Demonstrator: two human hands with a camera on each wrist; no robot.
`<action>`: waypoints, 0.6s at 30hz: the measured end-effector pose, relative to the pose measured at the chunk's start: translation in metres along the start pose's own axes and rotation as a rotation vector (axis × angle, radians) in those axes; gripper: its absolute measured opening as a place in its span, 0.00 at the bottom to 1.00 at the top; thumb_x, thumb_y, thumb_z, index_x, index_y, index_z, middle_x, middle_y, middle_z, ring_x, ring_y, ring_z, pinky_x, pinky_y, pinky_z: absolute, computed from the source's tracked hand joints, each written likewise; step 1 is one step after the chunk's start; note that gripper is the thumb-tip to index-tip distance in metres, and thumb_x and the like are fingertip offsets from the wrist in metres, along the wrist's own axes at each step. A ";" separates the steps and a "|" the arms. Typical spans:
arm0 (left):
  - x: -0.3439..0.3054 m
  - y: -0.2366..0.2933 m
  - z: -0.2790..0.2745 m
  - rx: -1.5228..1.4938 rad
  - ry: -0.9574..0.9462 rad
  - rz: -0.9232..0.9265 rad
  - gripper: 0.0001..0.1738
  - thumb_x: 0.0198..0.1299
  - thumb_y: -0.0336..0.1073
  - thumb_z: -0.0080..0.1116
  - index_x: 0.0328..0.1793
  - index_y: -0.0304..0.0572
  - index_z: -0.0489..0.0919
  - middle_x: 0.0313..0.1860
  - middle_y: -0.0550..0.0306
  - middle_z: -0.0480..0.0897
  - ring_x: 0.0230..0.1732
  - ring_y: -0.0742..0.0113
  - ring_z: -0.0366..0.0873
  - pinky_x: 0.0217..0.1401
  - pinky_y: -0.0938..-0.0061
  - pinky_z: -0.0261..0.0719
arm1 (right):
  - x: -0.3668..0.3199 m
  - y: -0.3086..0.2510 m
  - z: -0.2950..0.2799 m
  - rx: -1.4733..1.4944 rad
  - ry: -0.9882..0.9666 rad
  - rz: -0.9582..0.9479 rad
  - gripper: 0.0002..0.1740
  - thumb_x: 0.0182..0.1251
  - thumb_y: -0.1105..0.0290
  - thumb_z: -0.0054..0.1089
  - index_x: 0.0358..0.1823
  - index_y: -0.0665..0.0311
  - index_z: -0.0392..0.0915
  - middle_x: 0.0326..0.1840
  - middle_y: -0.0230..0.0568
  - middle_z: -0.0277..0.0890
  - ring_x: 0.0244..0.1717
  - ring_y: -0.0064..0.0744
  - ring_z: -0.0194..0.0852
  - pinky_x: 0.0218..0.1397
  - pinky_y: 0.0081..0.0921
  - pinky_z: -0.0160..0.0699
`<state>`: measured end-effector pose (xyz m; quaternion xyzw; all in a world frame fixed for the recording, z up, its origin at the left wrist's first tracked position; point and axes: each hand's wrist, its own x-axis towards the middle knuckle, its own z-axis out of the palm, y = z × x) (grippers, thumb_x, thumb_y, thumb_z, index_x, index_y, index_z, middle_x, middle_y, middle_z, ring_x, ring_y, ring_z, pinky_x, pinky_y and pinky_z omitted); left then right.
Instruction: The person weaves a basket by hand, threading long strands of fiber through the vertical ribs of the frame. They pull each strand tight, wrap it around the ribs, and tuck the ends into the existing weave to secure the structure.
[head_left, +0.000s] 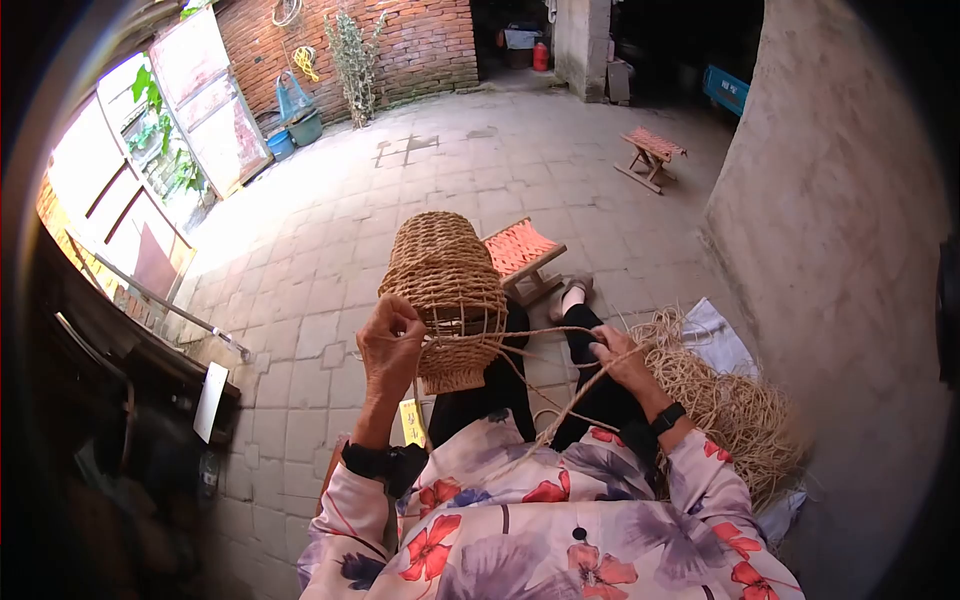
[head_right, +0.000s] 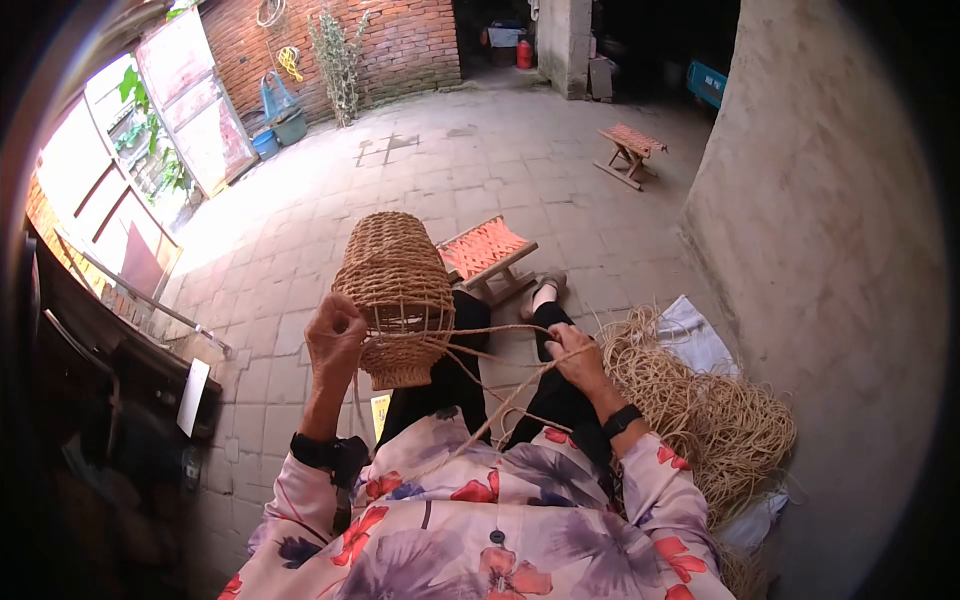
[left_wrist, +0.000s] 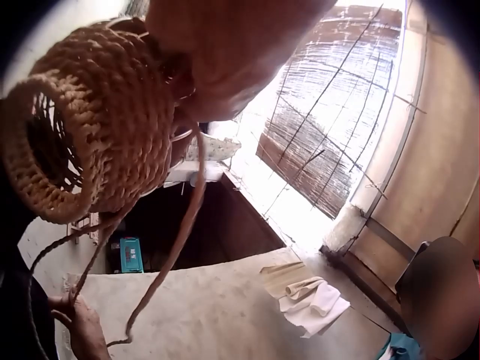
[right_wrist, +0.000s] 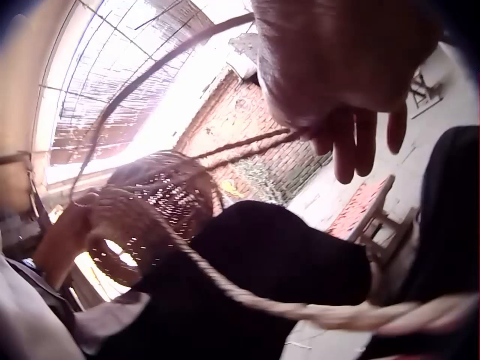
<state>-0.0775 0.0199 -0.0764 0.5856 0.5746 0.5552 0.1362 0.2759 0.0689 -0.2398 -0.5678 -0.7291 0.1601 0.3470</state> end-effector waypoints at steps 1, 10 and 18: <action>0.001 0.003 0.000 -0.029 -0.012 0.014 0.05 0.47 0.23 0.58 0.28 0.41 0.75 0.18 0.65 0.74 0.22 0.81 0.70 0.28 0.81 0.69 | 0.000 -0.036 -0.012 0.026 -0.003 -0.022 0.16 0.62 0.60 0.59 0.46 0.61 0.74 0.43 0.46 0.78 0.46 0.47 0.77 0.48 0.41 0.74; 0.004 0.002 0.005 -0.037 -0.037 0.045 0.05 0.47 0.22 0.57 0.28 0.41 0.74 0.18 0.66 0.73 0.21 0.82 0.69 0.27 0.82 0.68 | 0.015 -0.144 -0.015 0.513 -0.236 -0.198 0.14 0.67 0.63 0.53 0.30 0.67 0.71 0.23 0.54 0.70 0.26 0.52 0.74 0.29 0.39 0.68; 0.004 -0.024 -0.008 -0.341 -0.080 -0.143 0.06 0.48 0.22 0.54 0.29 0.44 0.74 0.18 0.73 0.69 0.21 0.87 0.63 0.23 0.87 0.60 | -0.025 0.072 -0.054 -0.376 0.000 0.469 0.16 0.60 0.53 0.53 0.35 0.57 0.79 0.33 0.50 0.79 0.38 0.56 0.76 0.41 0.44 0.76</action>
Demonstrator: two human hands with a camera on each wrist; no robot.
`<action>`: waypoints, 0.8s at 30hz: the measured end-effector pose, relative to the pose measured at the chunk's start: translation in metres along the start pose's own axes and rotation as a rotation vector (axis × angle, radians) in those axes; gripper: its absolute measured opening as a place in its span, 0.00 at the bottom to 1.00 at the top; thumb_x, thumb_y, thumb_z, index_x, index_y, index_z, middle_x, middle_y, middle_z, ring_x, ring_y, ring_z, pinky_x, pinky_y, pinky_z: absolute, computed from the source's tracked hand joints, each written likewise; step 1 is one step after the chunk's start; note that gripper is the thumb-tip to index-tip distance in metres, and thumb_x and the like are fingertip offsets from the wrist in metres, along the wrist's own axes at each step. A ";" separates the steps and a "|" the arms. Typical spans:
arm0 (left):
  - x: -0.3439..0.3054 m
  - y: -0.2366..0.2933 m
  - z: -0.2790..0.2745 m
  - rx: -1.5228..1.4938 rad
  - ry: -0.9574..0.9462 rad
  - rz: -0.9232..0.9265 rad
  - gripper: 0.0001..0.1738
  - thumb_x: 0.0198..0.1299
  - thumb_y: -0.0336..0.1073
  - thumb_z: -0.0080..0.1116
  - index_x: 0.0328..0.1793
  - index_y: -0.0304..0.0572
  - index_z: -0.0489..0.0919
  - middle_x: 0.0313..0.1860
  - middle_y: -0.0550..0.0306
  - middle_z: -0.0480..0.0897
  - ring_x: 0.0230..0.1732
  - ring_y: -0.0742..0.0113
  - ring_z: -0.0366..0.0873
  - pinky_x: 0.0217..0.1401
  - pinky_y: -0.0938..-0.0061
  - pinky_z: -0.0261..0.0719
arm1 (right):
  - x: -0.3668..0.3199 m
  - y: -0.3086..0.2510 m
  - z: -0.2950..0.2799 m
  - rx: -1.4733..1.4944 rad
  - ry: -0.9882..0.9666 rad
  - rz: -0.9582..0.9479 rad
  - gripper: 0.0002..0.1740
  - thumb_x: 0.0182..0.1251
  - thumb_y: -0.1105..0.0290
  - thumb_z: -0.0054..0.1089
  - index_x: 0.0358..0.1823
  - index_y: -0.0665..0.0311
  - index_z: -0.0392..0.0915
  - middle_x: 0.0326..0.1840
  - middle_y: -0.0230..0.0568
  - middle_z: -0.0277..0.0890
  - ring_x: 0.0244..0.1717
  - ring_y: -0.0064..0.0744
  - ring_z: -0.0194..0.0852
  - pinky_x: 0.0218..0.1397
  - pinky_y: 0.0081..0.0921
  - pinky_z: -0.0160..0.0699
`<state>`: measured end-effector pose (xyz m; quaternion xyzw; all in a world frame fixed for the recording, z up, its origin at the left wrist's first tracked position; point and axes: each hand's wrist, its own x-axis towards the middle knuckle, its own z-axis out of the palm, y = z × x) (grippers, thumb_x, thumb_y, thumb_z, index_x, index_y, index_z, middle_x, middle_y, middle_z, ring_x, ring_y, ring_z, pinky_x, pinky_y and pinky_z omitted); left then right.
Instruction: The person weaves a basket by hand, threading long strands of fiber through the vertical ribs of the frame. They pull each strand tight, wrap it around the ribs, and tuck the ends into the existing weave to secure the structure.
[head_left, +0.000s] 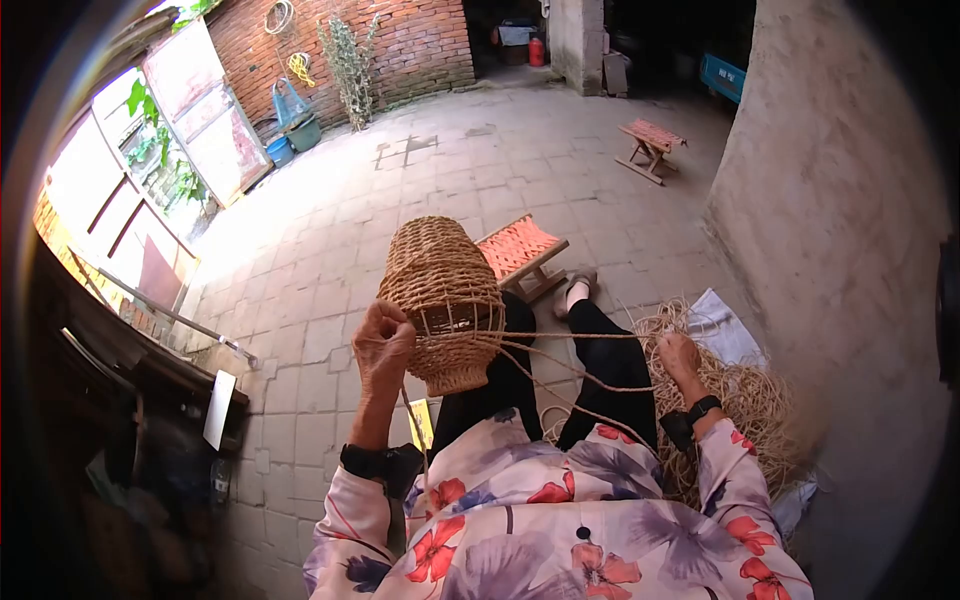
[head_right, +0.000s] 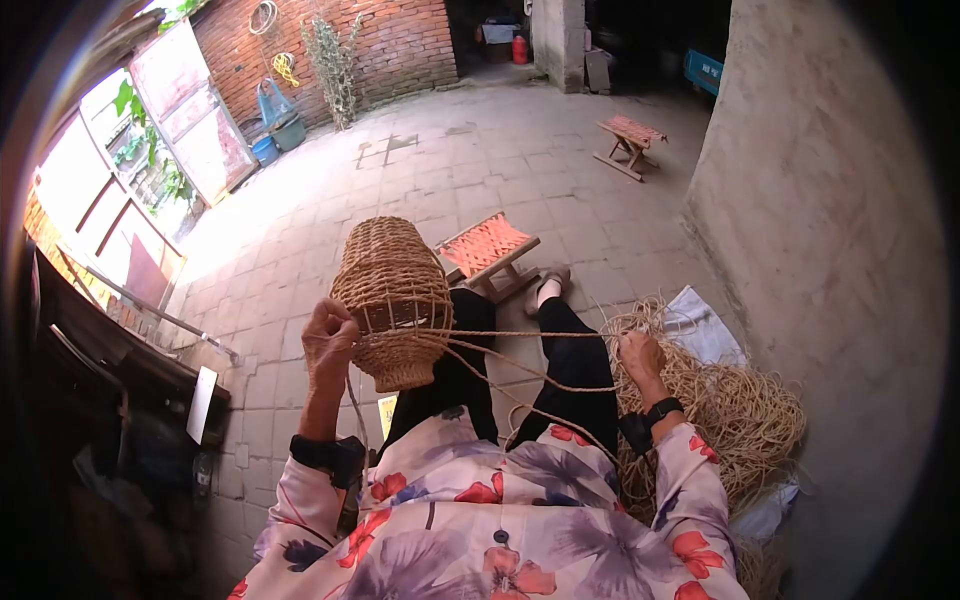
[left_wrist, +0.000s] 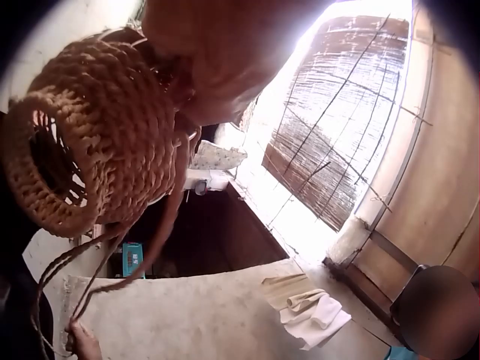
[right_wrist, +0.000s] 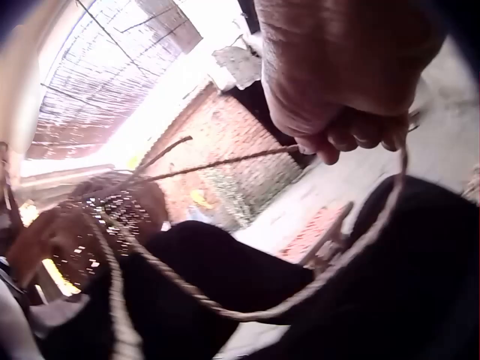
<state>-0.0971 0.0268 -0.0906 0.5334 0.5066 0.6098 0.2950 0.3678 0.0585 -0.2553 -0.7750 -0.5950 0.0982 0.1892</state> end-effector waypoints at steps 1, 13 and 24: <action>0.001 0.003 0.002 0.000 -0.008 0.015 0.06 0.49 0.22 0.54 0.29 0.43 0.73 0.18 0.73 0.69 0.21 0.87 0.63 0.23 0.87 0.60 | -0.005 -0.014 -0.011 -0.050 -0.079 0.037 0.16 0.59 0.54 0.55 0.39 0.56 0.80 0.39 0.50 0.79 0.43 0.56 0.76 0.46 0.43 0.76; -0.003 0.005 0.007 0.033 -0.006 0.015 0.05 0.50 0.23 0.53 0.31 0.43 0.73 0.19 0.71 0.70 0.21 0.85 0.63 0.23 0.86 0.60 | -0.064 -0.223 -0.043 0.903 -0.286 -0.736 0.10 0.65 0.67 0.58 0.33 0.68 0.78 0.25 0.44 0.74 0.30 0.36 0.75 0.34 0.29 0.71; 0.001 0.001 -0.001 -0.061 -0.049 -0.021 0.06 0.54 0.22 0.49 0.34 0.40 0.75 0.24 0.65 0.76 0.27 0.79 0.74 0.31 0.85 0.68 | -0.004 -0.011 0.014 -0.188 0.120 -0.038 0.16 0.58 0.57 0.56 0.34 0.63 0.80 0.39 0.51 0.80 0.41 0.51 0.78 0.46 0.42 0.75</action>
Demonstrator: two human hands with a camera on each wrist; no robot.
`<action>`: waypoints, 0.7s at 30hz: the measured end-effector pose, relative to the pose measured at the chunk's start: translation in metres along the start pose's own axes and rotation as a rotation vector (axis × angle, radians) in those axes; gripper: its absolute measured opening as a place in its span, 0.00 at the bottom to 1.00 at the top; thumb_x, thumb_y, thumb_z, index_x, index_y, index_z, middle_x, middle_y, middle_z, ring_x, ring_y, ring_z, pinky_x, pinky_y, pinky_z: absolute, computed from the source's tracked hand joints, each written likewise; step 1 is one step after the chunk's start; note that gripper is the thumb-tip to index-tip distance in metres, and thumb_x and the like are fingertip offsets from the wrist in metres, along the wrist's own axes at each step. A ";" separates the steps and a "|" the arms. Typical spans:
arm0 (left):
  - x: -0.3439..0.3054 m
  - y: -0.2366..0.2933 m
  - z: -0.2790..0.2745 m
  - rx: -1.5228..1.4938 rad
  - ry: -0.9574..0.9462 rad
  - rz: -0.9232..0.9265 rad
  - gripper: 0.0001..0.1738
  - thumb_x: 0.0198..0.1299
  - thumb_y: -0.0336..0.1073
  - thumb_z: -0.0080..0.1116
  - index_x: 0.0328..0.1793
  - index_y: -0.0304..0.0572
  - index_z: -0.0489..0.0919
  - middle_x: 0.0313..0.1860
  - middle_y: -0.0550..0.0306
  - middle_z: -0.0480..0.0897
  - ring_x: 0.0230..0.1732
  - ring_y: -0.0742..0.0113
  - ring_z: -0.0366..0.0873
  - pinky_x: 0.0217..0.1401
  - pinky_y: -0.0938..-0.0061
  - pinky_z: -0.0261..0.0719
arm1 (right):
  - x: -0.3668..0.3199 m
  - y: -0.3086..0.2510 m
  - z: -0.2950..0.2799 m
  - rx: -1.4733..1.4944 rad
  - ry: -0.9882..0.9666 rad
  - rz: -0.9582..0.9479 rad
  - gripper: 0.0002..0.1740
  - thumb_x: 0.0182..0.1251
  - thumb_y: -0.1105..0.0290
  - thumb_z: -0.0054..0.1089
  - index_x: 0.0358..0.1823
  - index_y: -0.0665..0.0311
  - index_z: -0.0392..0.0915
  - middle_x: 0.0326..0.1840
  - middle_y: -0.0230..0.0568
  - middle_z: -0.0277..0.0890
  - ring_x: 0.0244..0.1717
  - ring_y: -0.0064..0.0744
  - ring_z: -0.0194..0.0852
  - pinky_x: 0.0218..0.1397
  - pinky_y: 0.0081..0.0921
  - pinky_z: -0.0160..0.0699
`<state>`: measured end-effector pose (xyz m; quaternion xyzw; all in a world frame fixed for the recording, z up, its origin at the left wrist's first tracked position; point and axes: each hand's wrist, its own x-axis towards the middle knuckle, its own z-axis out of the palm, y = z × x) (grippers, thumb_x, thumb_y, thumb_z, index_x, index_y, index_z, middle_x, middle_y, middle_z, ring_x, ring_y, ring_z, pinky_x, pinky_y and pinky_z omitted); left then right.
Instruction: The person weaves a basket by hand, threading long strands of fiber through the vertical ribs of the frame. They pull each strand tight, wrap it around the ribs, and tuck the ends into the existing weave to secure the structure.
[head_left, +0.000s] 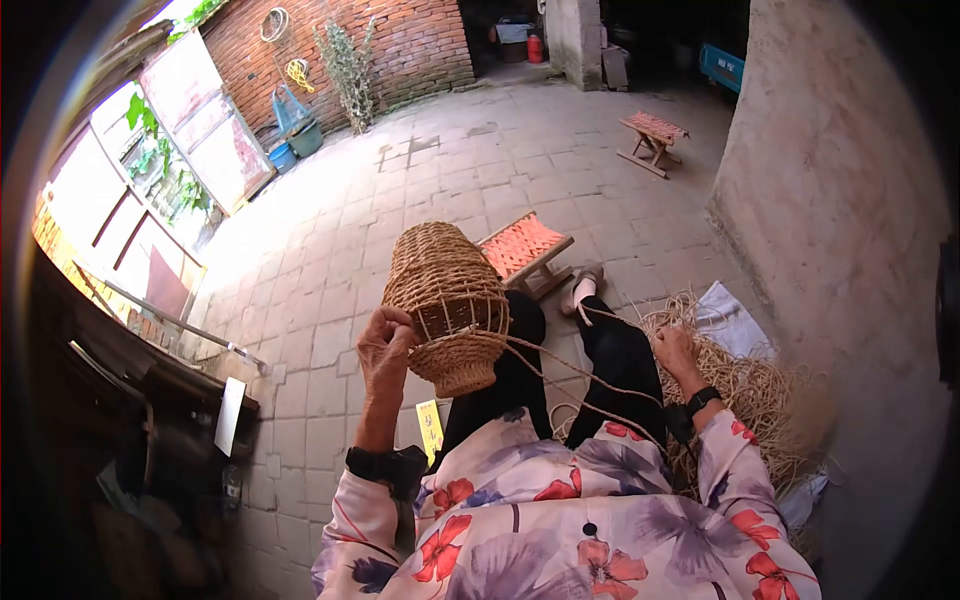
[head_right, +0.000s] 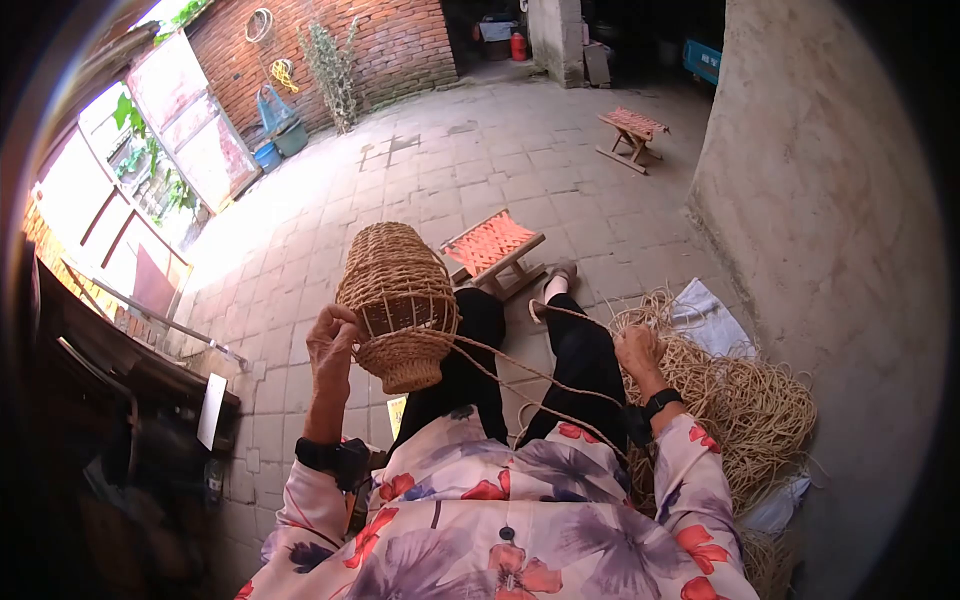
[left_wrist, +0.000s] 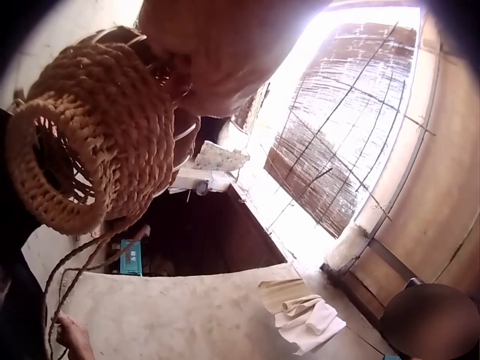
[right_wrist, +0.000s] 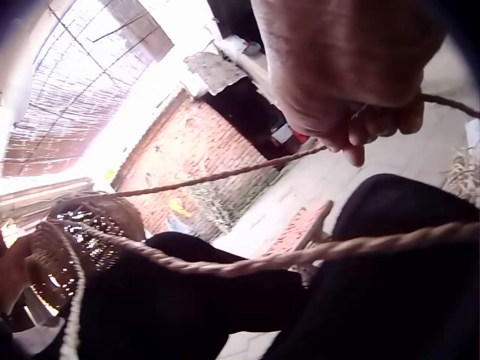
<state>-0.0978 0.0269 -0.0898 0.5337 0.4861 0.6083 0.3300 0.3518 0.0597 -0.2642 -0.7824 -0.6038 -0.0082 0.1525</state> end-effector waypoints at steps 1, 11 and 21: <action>0.001 0.000 -0.001 -0.016 -0.010 0.013 0.06 0.54 0.22 0.49 0.34 0.40 0.75 0.24 0.65 0.76 0.27 0.79 0.73 0.32 0.85 0.68 | -0.002 -0.015 -0.012 0.002 0.000 0.003 0.16 0.58 0.57 0.56 0.34 0.63 0.80 0.39 0.51 0.80 0.41 0.51 0.78 0.46 0.42 0.75; 0.000 0.007 0.027 -0.195 0.176 0.087 0.07 0.57 0.21 0.50 0.32 0.43 0.74 0.22 0.68 0.71 0.26 0.82 0.67 0.29 0.87 0.62 | -0.061 -0.189 -0.112 1.206 -0.687 -0.516 0.20 0.69 0.56 0.55 0.48 0.68 0.76 0.30 0.38 0.75 0.32 0.24 0.75 0.37 0.23 0.73; 0.001 -0.001 0.111 -0.383 0.060 0.071 0.07 0.62 0.22 0.49 0.35 0.45 0.70 0.23 0.70 0.68 0.25 0.83 0.62 0.26 0.86 0.59 | -0.025 -0.010 -0.245 1.153 -0.595 -0.137 0.14 0.68 0.59 0.57 0.35 0.64 0.81 0.14 0.17 0.56 0.17 0.09 0.48 0.20 0.12 0.45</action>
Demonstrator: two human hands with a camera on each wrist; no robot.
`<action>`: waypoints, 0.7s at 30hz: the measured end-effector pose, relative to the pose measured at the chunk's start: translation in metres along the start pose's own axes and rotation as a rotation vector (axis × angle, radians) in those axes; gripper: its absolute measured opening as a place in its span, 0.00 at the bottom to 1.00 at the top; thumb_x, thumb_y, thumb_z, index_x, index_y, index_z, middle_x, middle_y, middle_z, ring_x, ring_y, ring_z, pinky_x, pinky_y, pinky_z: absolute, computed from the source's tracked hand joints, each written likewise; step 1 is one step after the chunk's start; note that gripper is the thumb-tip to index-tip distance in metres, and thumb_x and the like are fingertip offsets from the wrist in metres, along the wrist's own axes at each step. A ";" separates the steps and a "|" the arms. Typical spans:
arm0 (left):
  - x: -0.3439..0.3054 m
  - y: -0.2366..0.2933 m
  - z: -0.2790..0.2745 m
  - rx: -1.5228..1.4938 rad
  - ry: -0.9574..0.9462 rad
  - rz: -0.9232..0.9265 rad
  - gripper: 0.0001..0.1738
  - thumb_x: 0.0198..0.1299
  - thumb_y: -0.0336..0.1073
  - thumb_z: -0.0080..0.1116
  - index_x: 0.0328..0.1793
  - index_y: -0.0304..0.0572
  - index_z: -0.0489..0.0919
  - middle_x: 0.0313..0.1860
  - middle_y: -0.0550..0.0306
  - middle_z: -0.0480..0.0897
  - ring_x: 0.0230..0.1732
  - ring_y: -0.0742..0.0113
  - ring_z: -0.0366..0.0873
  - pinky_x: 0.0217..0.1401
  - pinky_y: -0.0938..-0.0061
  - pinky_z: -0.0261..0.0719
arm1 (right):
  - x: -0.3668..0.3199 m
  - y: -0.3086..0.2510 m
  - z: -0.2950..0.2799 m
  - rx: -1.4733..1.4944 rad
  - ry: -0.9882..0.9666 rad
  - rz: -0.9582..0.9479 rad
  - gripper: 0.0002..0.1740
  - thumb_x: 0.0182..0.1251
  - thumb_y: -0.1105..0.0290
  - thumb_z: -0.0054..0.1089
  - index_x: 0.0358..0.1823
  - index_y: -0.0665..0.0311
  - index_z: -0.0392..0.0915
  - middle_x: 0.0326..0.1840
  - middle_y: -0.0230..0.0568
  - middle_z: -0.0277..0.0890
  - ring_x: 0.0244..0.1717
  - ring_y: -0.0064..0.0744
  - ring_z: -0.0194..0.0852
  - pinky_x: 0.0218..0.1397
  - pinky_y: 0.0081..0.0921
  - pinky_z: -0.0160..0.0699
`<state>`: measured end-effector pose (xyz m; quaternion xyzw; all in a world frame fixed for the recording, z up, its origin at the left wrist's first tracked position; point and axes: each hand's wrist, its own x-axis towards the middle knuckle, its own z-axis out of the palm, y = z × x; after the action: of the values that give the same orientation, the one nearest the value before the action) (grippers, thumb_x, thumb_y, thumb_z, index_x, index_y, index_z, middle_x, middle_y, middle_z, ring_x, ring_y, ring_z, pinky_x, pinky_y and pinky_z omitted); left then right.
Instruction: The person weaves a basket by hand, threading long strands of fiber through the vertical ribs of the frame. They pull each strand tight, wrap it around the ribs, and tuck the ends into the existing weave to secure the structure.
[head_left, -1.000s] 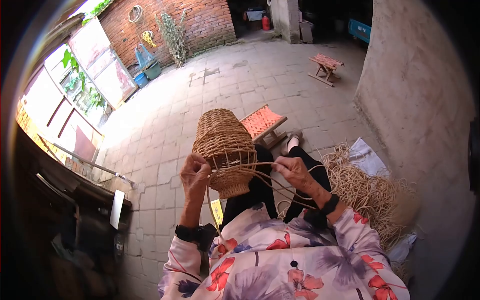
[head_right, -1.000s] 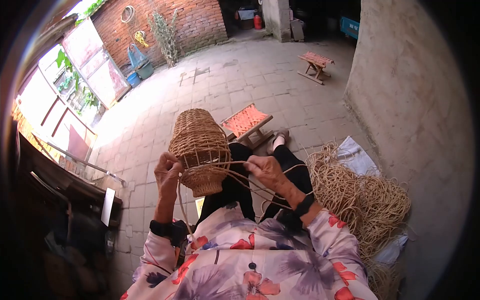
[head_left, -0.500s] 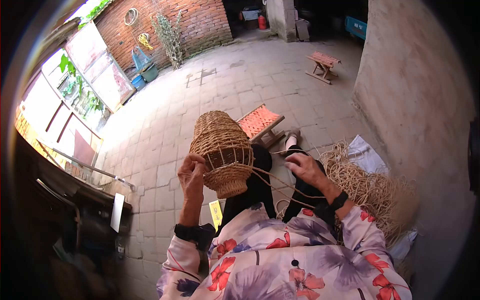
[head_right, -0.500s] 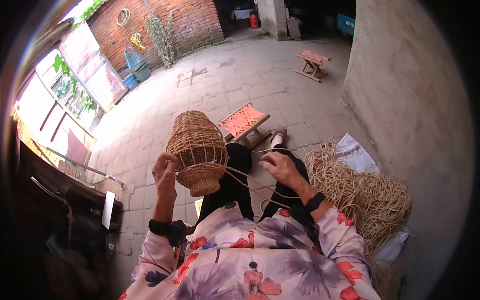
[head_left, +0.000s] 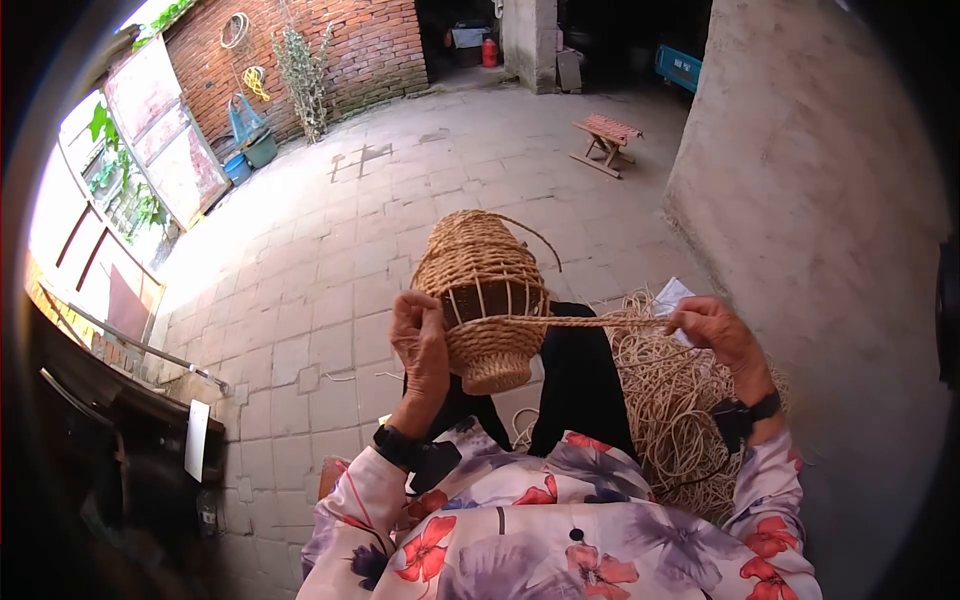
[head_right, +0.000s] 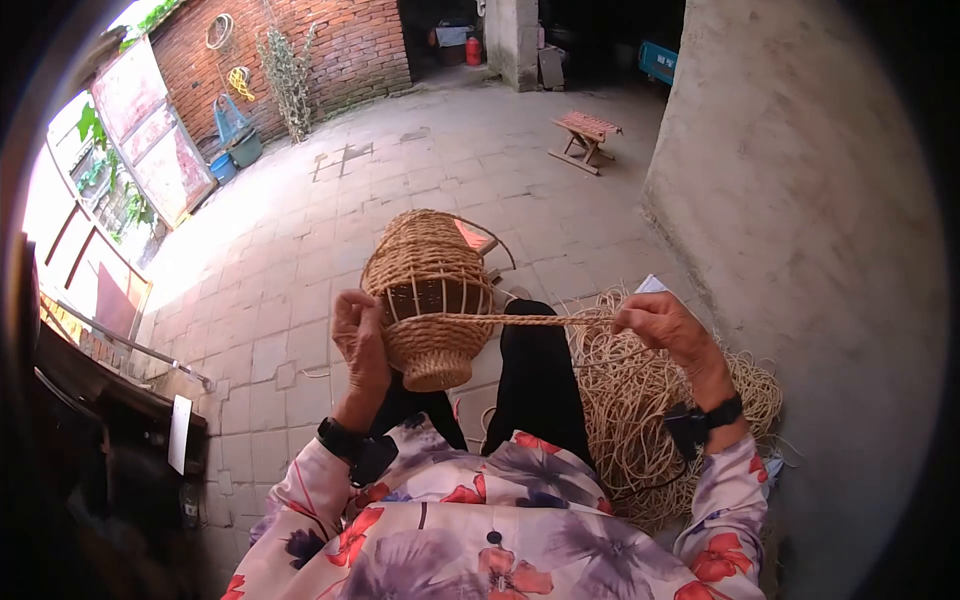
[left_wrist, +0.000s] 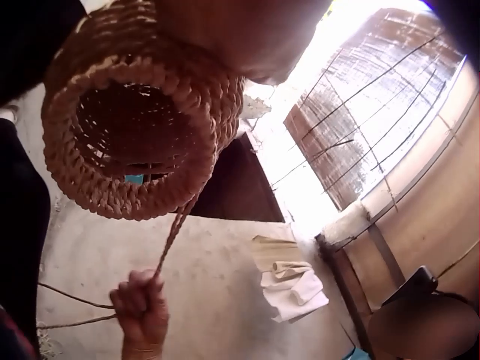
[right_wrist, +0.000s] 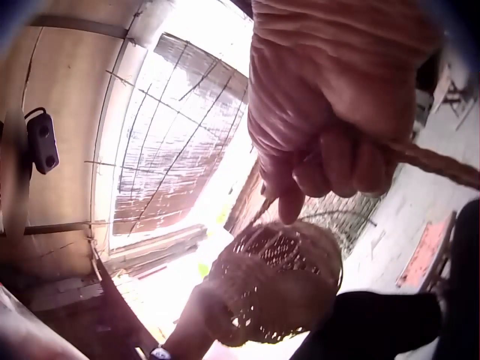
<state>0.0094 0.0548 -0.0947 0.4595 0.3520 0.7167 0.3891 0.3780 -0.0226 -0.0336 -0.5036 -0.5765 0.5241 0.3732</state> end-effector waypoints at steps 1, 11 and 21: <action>-0.009 -0.014 0.003 0.053 -0.038 -0.031 0.07 0.63 0.23 0.48 0.35 0.45 0.69 0.24 0.70 0.68 0.25 0.83 0.63 0.27 0.85 0.60 | -0.011 0.010 -0.029 -0.040 0.067 0.034 0.12 0.66 0.61 0.58 0.35 0.63 0.81 0.18 0.21 0.65 0.15 0.12 0.52 0.20 0.14 0.51; -0.039 -0.023 -0.015 0.445 -0.507 -0.440 0.05 0.56 0.24 0.51 0.39 0.39 0.74 0.25 0.64 0.75 0.27 0.77 0.70 0.32 0.81 0.70 | -0.006 0.071 0.022 -0.545 0.492 -0.268 0.07 0.61 0.70 0.59 0.37 0.66 0.78 0.32 0.40 0.77 0.36 0.34 0.76 0.40 0.29 0.74; -0.047 0.011 0.028 0.763 -0.641 0.163 0.08 0.50 0.23 0.61 0.37 0.41 0.78 0.33 0.54 0.76 0.30 0.63 0.77 0.32 0.69 0.74 | 0.035 0.071 0.092 -0.368 0.087 -0.321 0.08 0.59 0.68 0.63 0.35 0.64 0.77 0.33 0.41 0.74 0.37 0.41 0.73 0.42 0.34 0.71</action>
<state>0.0453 0.0128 -0.0940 0.7919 0.4148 0.3876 0.2248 0.2958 -0.0139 -0.1226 -0.4869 -0.7184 0.3221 0.3781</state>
